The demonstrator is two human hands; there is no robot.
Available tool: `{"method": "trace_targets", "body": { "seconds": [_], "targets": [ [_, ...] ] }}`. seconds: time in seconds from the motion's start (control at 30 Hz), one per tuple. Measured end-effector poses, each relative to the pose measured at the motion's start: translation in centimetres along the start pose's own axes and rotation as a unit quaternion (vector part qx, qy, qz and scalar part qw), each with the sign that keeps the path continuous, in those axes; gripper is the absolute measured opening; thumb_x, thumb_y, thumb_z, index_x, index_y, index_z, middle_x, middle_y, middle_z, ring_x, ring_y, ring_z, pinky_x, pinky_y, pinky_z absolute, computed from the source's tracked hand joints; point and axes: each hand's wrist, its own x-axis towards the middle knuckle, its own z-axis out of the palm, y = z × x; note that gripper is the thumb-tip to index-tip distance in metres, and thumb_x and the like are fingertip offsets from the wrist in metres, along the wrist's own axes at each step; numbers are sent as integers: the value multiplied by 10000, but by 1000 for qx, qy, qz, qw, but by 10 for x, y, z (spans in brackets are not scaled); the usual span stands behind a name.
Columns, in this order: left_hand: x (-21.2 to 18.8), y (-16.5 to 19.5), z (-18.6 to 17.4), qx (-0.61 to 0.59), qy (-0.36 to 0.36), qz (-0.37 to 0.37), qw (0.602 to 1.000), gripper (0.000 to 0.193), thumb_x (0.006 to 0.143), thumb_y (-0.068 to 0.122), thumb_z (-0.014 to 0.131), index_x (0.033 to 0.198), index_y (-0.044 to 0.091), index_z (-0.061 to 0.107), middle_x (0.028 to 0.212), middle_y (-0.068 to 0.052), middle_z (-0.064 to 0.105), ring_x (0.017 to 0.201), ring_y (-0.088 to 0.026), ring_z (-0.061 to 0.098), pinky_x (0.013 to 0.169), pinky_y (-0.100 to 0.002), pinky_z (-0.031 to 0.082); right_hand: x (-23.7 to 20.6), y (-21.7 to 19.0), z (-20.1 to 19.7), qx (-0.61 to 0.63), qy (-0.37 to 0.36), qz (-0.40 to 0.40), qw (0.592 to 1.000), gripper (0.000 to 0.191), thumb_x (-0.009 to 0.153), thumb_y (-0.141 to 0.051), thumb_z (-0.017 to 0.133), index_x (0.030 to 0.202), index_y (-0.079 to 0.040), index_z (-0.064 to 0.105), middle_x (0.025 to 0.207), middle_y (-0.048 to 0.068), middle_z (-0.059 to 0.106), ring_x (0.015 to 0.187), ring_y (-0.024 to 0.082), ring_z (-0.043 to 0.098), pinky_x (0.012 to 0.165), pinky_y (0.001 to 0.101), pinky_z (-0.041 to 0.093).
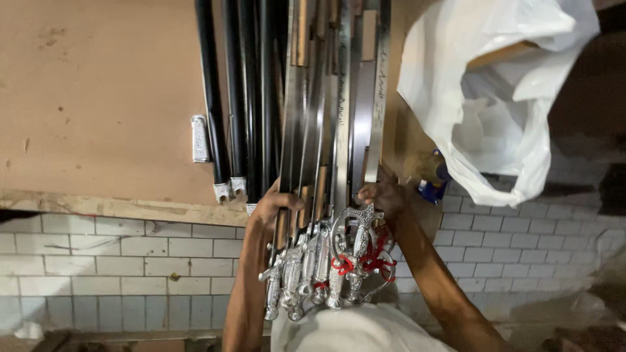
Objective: The person gathers decorative swords and black poles, then places a red board on the workbench. They use a nail gun to attach a sword to the red board and then attach a black pole to the board as well.
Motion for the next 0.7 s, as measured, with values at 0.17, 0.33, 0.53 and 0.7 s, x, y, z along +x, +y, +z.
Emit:
{"method": "trace_targets", "body": {
  "seconds": [0.17, 0.33, 0.53, 0.7],
  "targets": [
    [-42, -10, -16, 18, -49, 23, 998, 633, 616, 0, 713, 1229, -8, 553, 693, -53, 576, 572, -190, 625, 460, -375, 568, -24, 15, 50, 19, 170, 53, 984, 773, 871, -45, 712, 1446, -50, 194, 925, 205, 746, 844, 283, 704, 749, 387, 591],
    [-103, -25, -29, 55, -39, 54, 996, 587, 608, 5, 735, 1176, -71, 605, 809, -100, 648, 625, -214, 660, 549, -358, 595, -35, 8, 122, -66, 260, 150, 952, 1180, 828, 10, 787, 1659, -19, -49, 822, 224, 718, 762, 314, 732, 708, 402, 609],
    [-196, -55, -35, -7, -132, 132, 982, 487, 692, 17, 770, 1149, -82, 633, 877, -152, 677, 737, -271, 702, 630, -390, 607, -28, 23, 195, -95, 267, 278, 918, 1170, 779, -39, 731, 1626, -227, -55, 845, 288, 726, 689, 335, 752, 619, 400, 644],
    [-290, -103, -38, 6, 3, 189, 982, 686, 575, 26, 733, 1237, -105, 610, 1068, -189, 712, 948, -314, 702, 859, -408, 568, -43, 60, 268, -71, 120, 183, 973, 1184, 692, 213, 760, 1657, -164, 186, 1253, 297, 591, 663, 274, 686, 574, 387, 612]
  ]
}}
